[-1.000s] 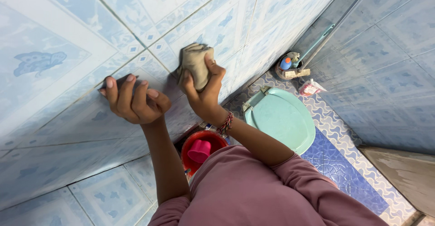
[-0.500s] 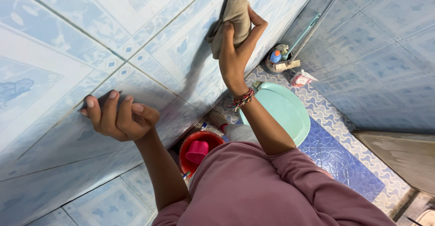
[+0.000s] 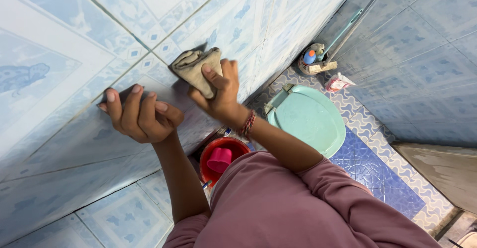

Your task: The person wipes the wall tiles with a cloth, moving the cloth across the surface and grout lines, then folds the cloth and continues wiping different sections of the wall.

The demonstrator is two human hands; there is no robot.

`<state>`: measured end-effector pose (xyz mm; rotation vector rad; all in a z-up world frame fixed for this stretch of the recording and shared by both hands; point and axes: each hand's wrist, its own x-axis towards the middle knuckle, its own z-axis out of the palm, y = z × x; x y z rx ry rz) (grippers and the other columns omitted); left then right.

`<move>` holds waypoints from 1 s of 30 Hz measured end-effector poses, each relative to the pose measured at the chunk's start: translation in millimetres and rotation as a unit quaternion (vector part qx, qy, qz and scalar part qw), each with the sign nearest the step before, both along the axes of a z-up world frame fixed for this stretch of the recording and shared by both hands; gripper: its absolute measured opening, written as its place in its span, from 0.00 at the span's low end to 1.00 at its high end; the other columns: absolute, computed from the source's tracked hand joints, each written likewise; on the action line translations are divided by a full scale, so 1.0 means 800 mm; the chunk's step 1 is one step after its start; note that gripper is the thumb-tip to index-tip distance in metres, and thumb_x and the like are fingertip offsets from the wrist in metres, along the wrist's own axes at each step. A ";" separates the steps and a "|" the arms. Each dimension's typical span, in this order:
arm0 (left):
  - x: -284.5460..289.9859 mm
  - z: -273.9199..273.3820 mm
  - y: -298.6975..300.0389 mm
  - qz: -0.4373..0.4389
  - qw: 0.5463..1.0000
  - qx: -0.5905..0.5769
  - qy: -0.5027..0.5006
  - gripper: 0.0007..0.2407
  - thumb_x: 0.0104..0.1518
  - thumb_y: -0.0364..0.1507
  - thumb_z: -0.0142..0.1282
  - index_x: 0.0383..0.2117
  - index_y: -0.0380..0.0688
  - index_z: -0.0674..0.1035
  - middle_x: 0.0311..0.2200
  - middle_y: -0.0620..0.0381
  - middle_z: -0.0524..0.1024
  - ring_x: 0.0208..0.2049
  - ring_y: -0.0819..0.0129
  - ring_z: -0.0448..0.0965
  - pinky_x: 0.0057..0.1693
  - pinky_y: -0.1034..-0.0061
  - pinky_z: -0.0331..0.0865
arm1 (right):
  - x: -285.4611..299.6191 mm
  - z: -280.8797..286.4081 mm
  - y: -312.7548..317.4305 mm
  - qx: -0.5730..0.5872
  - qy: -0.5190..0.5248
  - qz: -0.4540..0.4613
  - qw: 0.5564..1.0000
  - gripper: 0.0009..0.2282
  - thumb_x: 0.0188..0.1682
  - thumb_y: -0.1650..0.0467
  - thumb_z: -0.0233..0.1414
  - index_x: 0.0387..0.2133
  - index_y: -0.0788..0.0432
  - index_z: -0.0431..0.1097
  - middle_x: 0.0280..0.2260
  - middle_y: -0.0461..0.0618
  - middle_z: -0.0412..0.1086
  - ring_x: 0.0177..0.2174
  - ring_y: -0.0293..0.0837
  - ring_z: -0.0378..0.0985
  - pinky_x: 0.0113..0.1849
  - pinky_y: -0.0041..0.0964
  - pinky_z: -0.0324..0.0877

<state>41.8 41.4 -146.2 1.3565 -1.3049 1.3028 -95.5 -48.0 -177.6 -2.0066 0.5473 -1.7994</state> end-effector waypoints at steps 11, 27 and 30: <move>-0.002 0.004 -0.004 -0.017 1.000 -0.016 -0.006 0.08 0.63 0.27 0.44 0.32 0.40 0.76 0.40 0.50 0.75 0.62 0.51 0.66 0.73 0.48 0.51 | -0.073 0.000 -0.106 0.191 -0.055 -0.133 0.971 0.21 0.55 0.73 0.54 0.58 0.68 0.54 0.48 0.59 0.67 0.49 0.48 0.73 0.55 0.42 0.69; -0.003 0.005 -0.002 -0.006 1.000 -0.011 -0.007 0.08 0.62 0.27 0.44 0.32 0.39 0.77 0.40 0.51 0.75 0.62 0.50 0.66 0.73 0.48 0.52 | -0.015 -0.045 -0.037 -0.089 0.114 -0.099 0.985 0.23 0.41 0.56 0.60 0.45 0.54 0.64 0.31 0.45 0.61 0.29 0.47 0.63 0.33 0.44 0.60; -0.003 0.003 -0.001 -0.011 1.000 -0.015 -0.009 0.07 0.62 0.27 0.44 0.31 0.40 0.76 0.39 0.51 0.75 0.62 0.50 0.67 0.73 0.47 0.51 | -0.054 -0.041 -0.081 -0.076 0.111 -0.146 0.980 0.27 0.44 0.53 0.59 0.48 0.60 0.66 0.35 0.49 0.62 0.33 0.50 0.64 0.39 0.44 0.60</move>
